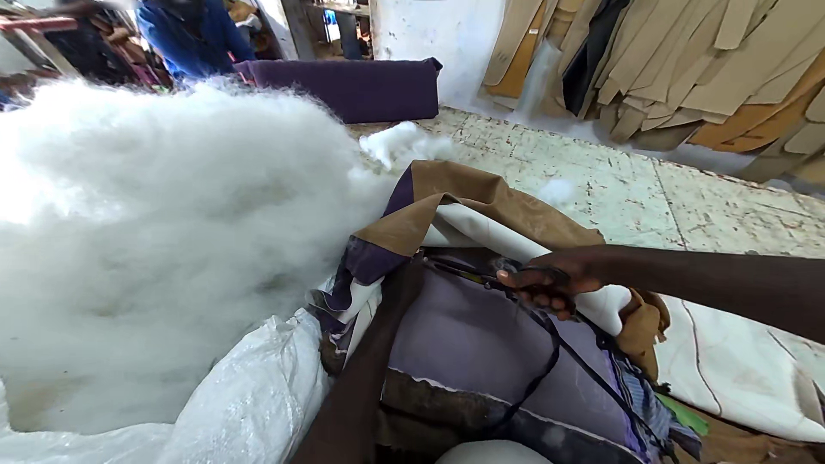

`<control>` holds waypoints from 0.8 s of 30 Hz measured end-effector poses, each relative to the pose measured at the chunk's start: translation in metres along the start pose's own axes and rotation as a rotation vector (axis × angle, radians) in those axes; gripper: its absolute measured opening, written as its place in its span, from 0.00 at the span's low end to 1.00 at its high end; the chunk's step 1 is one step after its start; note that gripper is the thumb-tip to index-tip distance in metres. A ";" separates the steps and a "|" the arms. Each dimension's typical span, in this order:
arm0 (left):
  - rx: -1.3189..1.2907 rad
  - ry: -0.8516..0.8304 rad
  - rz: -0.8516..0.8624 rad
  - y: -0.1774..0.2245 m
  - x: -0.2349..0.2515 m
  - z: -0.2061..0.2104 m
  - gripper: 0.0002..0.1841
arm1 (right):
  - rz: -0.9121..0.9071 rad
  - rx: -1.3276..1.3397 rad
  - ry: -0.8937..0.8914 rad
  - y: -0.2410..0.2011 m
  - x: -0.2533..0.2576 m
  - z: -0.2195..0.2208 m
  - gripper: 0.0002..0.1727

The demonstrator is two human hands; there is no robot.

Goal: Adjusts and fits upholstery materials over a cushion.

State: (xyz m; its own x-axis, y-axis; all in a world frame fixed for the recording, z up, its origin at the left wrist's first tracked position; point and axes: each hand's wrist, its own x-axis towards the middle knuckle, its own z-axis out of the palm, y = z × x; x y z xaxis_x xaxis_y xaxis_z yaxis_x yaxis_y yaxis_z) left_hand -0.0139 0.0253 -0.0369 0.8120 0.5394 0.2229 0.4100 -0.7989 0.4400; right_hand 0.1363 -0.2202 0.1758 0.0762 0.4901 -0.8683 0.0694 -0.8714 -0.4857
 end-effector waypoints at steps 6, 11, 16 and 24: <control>-0.030 -0.032 -0.011 0.003 0.000 -0.005 0.26 | 0.107 0.044 0.066 -0.031 -0.009 -0.004 0.31; -0.052 -0.009 0.003 0.003 -0.002 -0.004 0.26 | 0.181 -0.019 0.075 -0.053 -0.010 -0.002 0.31; -0.079 -0.057 -0.031 0.005 -0.002 -0.007 0.27 | 0.222 -0.149 0.085 -0.078 -0.009 0.001 0.33; -0.003 -0.026 -0.073 0.002 -0.001 -0.003 0.23 | 0.233 -0.210 0.075 -0.081 0.057 0.011 0.35</control>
State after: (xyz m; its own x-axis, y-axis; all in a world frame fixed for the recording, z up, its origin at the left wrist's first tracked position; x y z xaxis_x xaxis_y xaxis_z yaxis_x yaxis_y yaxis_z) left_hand -0.0154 0.0238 -0.0339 0.7909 0.5887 0.1672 0.4668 -0.7571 0.4570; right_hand 0.1236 -0.1214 0.1645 0.1867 0.2853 -0.9401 0.2445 -0.9403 -0.2368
